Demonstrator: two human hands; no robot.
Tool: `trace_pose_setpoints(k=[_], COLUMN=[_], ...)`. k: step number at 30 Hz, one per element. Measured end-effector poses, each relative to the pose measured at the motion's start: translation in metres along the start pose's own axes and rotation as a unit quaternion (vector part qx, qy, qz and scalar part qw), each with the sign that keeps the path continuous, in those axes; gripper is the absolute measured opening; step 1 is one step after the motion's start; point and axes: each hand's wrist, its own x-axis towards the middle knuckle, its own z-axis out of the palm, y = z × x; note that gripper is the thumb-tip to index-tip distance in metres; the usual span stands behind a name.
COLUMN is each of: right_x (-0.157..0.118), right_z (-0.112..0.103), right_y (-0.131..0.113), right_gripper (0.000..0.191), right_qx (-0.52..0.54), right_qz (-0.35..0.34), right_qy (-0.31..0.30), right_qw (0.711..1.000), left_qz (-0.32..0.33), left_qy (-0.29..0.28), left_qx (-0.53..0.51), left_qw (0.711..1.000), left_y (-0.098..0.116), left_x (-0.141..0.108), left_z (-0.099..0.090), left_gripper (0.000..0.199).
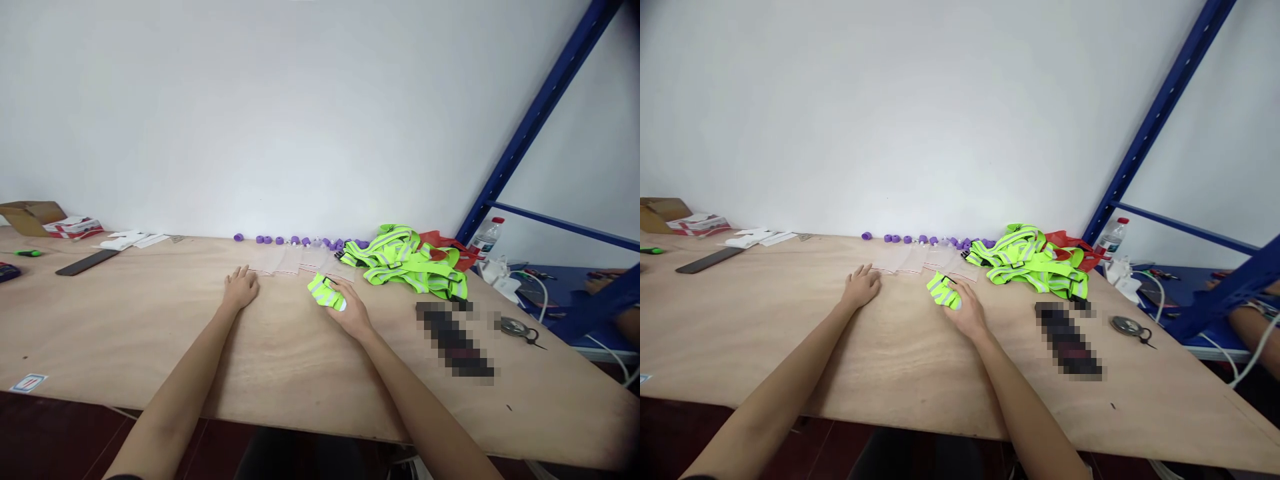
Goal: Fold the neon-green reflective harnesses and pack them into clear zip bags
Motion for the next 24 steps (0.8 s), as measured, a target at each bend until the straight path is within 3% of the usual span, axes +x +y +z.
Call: trace_pose_setpoints(k=[3, 6, 11, 16, 20, 24], right_x=[0.001, 0.0, -0.003, -0.005, -0.005, -0.005], right_z=[-0.001, -0.001, 0.0, 0.001, -0.001, -0.004], right_y=[0.0, -0.002, -0.015, -0.034, -0.043, -0.041], right_gripper=[0.048, 0.048, 0.054, 0.059, 0.063, 0.063], right_qx=[0.003, 0.004, 0.017, 0.013, 0.019, 0.028], right_qz=[-0.003, -0.006, -0.042, -0.096, -0.135, -0.121], right_qy=[-0.001, -0.001, -0.048, -0.075, -0.067, -0.058], right_qw=[1.0, 1.0, 0.998, 0.992, 0.988, 0.991], left_qz=[0.019, 0.053, 0.116, 0.199, 0.27, 0.291], left_qy=[0.007, 0.048, 0.099, 0.073, 0.018, -0.027], left_qx=[0.011, 0.005, -0.016, -0.028, -0.037, -0.107], left_qw=[1.0, 0.997, 0.988, 0.977, 0.962, 0.95], left_y=[-0.002, 0.002, 0.022, 0.057, 0.087, 0.102], left_x=[0.0, -0.003, -0.007, -0.017, -0.031, -0.04], left_z=[0.002, -0.003, -0.015, -0.019, -0.019, -0.02], left_gripper=[0.036, 0.036, 0.033, 0.035, 0.045, 0.055])
